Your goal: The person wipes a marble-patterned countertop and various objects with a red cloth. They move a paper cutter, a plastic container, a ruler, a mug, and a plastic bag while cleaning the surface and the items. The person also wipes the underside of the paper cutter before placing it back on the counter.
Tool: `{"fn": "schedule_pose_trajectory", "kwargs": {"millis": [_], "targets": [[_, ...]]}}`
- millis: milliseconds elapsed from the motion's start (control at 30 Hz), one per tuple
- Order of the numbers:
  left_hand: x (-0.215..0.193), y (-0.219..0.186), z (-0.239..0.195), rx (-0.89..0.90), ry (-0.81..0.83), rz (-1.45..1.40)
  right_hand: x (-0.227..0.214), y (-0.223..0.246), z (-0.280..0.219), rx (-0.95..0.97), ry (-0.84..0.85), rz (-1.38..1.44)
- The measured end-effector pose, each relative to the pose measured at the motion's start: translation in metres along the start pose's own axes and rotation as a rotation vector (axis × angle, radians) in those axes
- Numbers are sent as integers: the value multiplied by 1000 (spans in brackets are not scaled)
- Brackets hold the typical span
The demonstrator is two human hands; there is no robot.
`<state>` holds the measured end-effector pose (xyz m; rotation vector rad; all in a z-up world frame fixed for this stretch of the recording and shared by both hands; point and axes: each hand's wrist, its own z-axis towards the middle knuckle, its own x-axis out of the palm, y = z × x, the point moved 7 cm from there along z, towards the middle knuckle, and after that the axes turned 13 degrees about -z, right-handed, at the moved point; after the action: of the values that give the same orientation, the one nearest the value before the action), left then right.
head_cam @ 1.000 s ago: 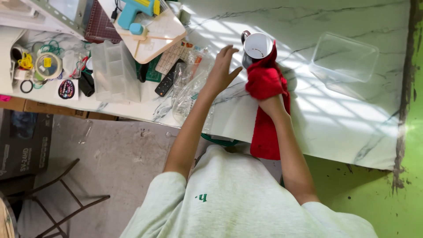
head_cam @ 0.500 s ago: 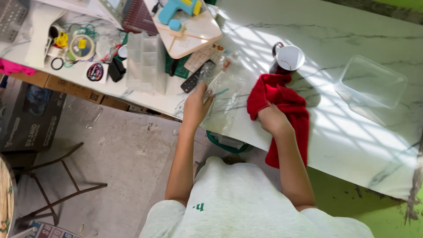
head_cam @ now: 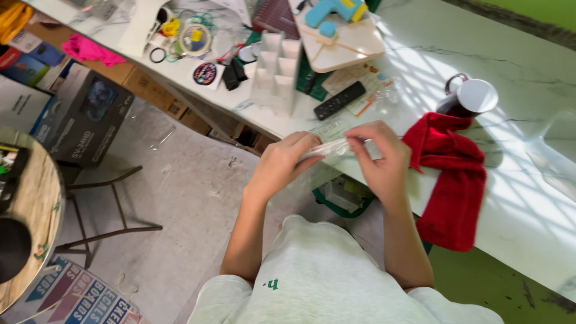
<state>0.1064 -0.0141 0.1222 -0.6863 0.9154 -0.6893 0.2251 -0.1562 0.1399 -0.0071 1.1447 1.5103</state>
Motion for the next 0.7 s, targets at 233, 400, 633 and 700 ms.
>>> {"fn": "schedule_pose_trajectory", "kwargs": {"millis": [233, 400, 633, 700], "targets": [[-87, 48, -71, -268, -103, -37, 23, -24, -4, 127, -216, 312], [-133, 98, -144, -374, -119, -222, 59, -22, -3, 235, -203, 295], [-175, 181, -235, -505, -577, -746, 136, -23, 1, 337, 14, 417], [-180, 201, -254, -481, -675, -773, 156, -25, 3, 302, 51, 367]]}}
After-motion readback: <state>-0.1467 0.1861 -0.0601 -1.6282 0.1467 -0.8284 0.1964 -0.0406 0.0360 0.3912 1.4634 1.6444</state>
